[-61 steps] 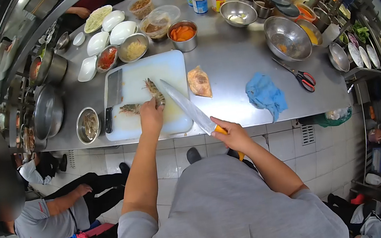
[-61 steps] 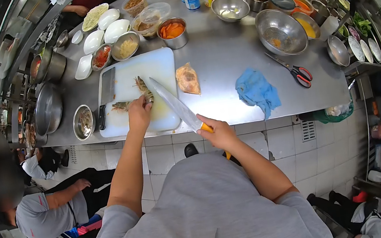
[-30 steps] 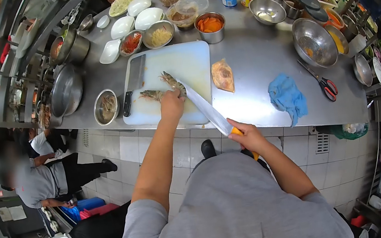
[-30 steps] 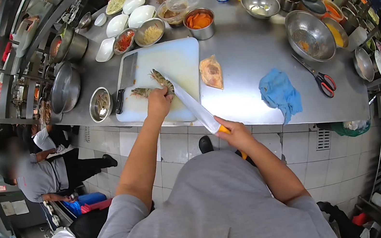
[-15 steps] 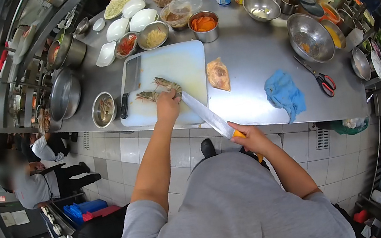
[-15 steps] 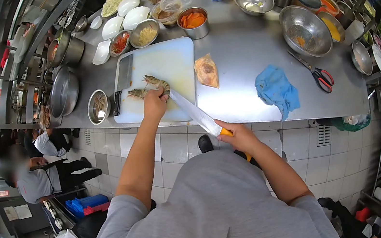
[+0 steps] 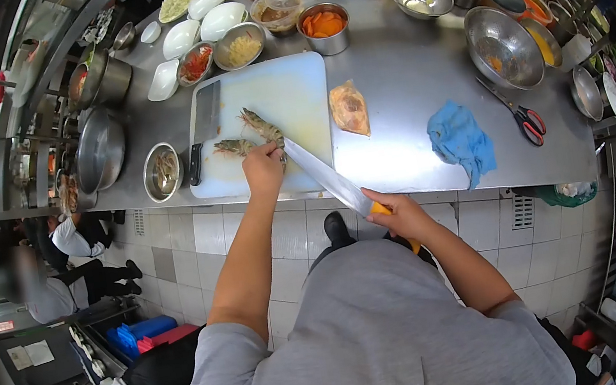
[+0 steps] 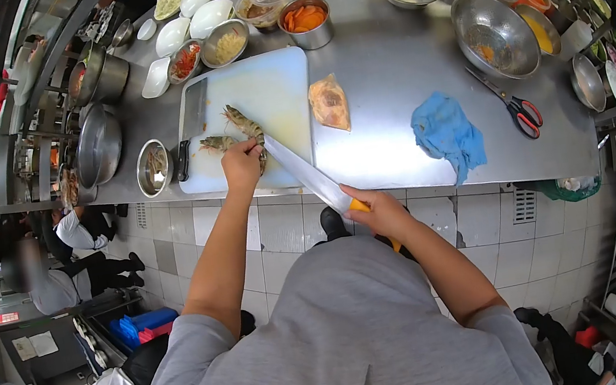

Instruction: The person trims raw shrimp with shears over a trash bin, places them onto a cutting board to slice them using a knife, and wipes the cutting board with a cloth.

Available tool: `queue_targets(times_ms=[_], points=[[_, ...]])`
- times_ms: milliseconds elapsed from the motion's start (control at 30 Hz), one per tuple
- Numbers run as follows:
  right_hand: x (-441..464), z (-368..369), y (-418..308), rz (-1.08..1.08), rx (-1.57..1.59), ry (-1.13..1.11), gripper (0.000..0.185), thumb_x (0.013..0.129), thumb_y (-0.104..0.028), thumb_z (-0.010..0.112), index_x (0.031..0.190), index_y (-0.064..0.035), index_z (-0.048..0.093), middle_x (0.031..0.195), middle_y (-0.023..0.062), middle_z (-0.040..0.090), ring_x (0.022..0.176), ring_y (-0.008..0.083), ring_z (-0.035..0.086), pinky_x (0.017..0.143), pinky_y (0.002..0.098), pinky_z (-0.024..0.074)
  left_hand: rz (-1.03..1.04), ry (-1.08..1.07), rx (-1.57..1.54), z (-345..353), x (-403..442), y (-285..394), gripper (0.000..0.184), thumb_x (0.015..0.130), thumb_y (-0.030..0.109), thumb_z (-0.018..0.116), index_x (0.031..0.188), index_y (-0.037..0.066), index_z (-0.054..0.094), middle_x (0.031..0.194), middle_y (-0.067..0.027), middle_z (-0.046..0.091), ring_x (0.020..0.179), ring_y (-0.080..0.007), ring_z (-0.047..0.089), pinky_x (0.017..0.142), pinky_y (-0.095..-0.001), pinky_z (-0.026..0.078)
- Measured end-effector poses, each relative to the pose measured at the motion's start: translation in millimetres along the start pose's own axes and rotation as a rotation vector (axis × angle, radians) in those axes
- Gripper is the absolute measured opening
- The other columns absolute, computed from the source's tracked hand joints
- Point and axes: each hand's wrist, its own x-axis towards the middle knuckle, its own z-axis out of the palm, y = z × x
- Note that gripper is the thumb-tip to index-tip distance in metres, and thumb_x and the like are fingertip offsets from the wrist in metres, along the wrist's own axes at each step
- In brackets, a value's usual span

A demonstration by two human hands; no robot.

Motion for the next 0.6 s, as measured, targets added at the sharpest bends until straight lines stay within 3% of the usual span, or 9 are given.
queue_targets(times_ms=[233,333,400,600], points=[[-4.1,-16.1,-9.4,0.019,0.019,-0.023,0.066,0.096,-0.021,0.080,0.156,-0.0304,0.054,0.082,-0.0021,0.057,0.060,0.0087,0.049,0.055,0.0275,0.0494,0.059,-0.026,-0.001,-8.7,3.2,4.6,0.025,0.087,0.010,0.082,0.110,0.001,0.080,0.101,-0.0174,0.079,0.090,-0.0283,0.076,0.084,-0.0374,0.059],[-6.4,-28.5,-18.2,0.062,-0.052,-0.031,0.065,0.095,-0.021,0.080,0.154,-0.0307,0.056,0.081,-0.0021,0.057,0.058,0.0094,0.048,0.055,0.0276,0.0491,-0.086,-0.139,-0.044,-10.5,1.8,8.5,0.024,0.088,0.008,0.080,0.111,0.000,0.080,0.103,-0.0180,0.079,0.092,-0.0300,0.076,0.085,-0.0379,0.059],[-3.0,-33.0,-19.4,0.019,-0.116,-0.008,0.065,0.095,-0.016,0.079,0.155,-0.0268,0.056,0.079,-0.0038,0.059,0.054,0.0068,0.048,0.052,0.0251,0.0484,0.110,-0.082,0.052,-10.9,1.1,5.3,0.023,0.088,0.005,0.078,0.110,0.000,0.079,0.104,-0.0185,0.078,0.092,-0.0323,0.075,0.086,-0.0392,0.058],[-0.2,-38.2,-15.2,0.032,-0.095,-0.037,0.065,0.096,-0.016,0.079,0.155,-0.0266,0.056,0.082,-0.0042,0.058,0.056,0.0068,0.048,0.052,0.0247,0.0484,0.184,-0.074,0.080,-10.8,0.1,2.5,0.021,0.087,0.004,0.077,0.108,0.001,0.080,0.104,-0.0183,0.078,0.094,-0.0343,0.075,0.087,-0.0403,0.059]])
